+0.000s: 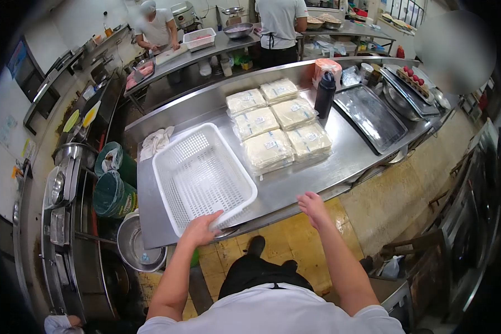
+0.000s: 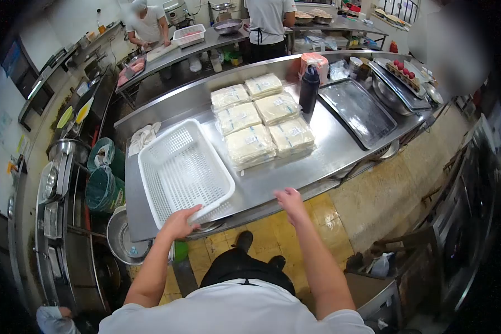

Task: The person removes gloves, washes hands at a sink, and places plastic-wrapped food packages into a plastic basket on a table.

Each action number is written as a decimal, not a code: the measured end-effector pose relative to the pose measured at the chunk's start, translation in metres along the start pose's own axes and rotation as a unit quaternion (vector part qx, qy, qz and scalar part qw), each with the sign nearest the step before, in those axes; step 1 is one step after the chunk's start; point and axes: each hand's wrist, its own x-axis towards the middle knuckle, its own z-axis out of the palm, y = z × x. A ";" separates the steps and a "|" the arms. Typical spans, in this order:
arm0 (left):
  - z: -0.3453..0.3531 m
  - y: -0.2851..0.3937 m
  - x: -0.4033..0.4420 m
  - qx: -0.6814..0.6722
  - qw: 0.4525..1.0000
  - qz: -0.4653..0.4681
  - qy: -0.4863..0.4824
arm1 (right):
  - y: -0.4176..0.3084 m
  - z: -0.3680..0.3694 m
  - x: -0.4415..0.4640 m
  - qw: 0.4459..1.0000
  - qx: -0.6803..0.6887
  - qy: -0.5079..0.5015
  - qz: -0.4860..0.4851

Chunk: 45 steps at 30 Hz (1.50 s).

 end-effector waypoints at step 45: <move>0.019 0.069 0.412 -0.022 0.978 0.042 -0.202 | -0.028 0.144 0.157 0.946 0.282 0.156 0.040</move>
